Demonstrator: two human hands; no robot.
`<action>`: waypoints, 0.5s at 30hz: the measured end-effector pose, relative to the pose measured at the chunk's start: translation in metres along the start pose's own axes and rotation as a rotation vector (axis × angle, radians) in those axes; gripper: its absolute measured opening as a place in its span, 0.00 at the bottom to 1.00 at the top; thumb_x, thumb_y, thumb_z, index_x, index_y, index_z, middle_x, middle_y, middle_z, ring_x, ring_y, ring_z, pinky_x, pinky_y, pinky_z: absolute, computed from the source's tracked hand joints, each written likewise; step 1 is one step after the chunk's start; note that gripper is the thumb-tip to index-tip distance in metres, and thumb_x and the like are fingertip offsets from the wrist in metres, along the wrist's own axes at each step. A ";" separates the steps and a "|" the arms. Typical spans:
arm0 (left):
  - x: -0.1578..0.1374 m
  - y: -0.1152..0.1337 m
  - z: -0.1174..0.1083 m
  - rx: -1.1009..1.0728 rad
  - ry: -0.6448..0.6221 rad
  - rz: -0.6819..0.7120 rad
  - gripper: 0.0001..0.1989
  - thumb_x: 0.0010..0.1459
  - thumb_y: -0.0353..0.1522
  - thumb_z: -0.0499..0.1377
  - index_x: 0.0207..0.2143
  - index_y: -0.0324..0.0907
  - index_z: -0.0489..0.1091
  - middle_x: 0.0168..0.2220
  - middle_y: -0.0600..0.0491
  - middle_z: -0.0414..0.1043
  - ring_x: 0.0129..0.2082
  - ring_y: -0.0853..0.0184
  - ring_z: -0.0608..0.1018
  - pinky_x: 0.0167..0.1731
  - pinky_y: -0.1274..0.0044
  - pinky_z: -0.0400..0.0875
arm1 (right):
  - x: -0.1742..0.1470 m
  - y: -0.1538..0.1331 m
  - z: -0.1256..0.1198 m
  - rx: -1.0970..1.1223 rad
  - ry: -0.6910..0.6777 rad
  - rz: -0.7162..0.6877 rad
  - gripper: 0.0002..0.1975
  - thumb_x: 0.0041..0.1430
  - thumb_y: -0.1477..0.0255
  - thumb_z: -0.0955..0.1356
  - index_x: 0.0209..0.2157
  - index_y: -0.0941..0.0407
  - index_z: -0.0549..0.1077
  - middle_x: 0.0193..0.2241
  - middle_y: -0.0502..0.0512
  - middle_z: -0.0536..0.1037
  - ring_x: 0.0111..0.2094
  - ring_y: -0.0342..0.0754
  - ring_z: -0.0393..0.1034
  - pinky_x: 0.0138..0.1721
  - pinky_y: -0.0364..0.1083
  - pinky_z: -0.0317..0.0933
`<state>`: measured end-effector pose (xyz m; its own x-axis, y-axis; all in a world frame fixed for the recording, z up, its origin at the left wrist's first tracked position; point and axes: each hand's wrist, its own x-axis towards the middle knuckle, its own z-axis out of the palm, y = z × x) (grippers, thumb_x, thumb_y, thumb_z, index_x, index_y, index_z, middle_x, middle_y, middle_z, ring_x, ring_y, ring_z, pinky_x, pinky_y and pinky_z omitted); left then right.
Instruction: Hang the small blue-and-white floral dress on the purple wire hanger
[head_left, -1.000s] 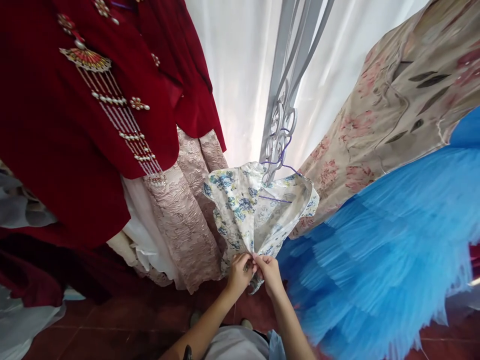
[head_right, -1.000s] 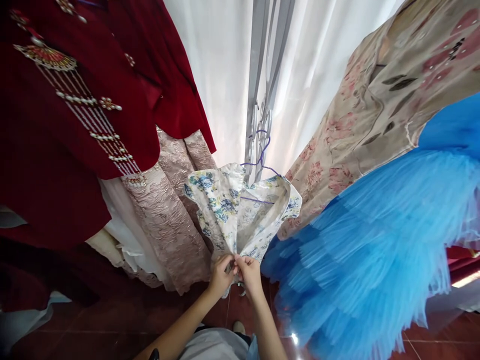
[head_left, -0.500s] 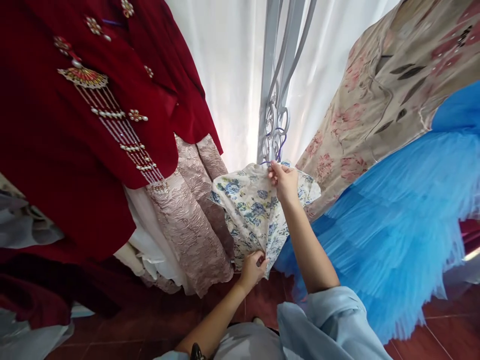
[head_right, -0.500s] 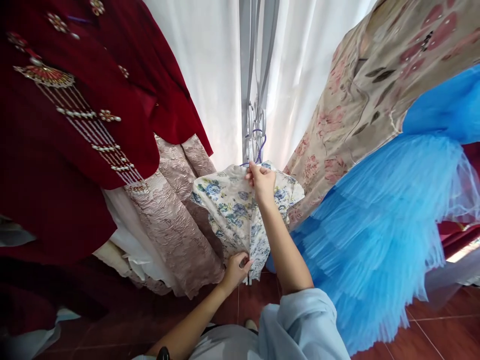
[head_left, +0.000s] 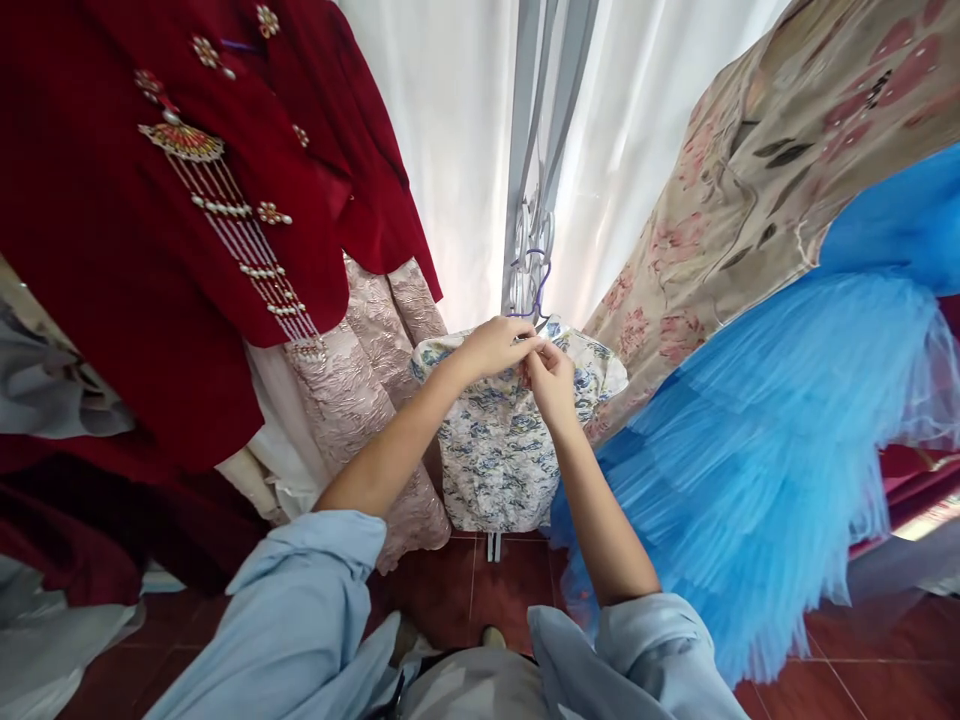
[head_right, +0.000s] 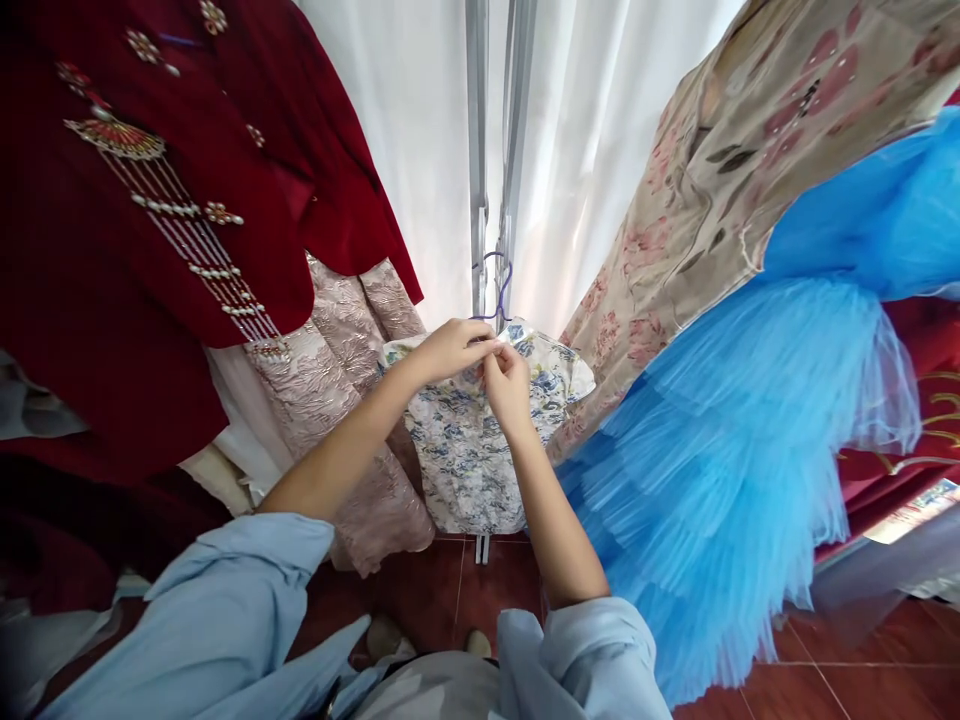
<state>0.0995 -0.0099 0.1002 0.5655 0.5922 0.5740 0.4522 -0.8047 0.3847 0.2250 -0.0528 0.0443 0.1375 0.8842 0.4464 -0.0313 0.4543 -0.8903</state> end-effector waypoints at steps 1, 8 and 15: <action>0.009 0.000 -0.001 0.005 -0.085 0.014 0.11 0.64 0.32 0.55 0.29 0.39 0.73 0.28 0.52 0.73 0.30 0.65 0.74 0.33 0.75 0.67 | 0.002 0.002 -0.002 -0.015 0.008 -0.003 0.14 0.61 0.60 0.65 0.28 0.54 0.65 0.18 0.46 0.69 0.18 0.40 0.58 0.21 0.41 0.52; 0.025 0.000 -0.004 0.076 0.109 0.146 0.10 0.65 0.30 0.54 0.34 0.38 0.75 0.33 0.49 0.75 0.34 0.64 0.76 0.36 0.73 0.67 | -0.003 0.066 -0.006 -0.201 0.106 0.070 0.12 0.55 0.67 0.66 0.21 0.54 0.62 0.16 0.44 0.62 0.21 0.40 0.54 0.23 0.41 0.48; 0.015 -0.008 -0.017 -0.044 0.114 0.123 0.08 0.61 0.34 0.61 0.30 0.40 0.77 0.32 0.51 0.78 0.33 0.65 0.77 0.36 0.73 0.69 | -0.143 0.167 -0.006 -0.287 0.133 0.375 0.18 0.51 0.59 0.67 0.15 0.52 0.59 0.12 0.44 0.60 0.18 0.42 0.54 0.22 0.42 0.50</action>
<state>0.0931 0.0048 0.1179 0.5318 0.4822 0.6962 0.3520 -0.8736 0.3361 0.2065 -0.1037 -0.1683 0.2945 0.9512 0.0920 0.1690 0.0429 -0.9847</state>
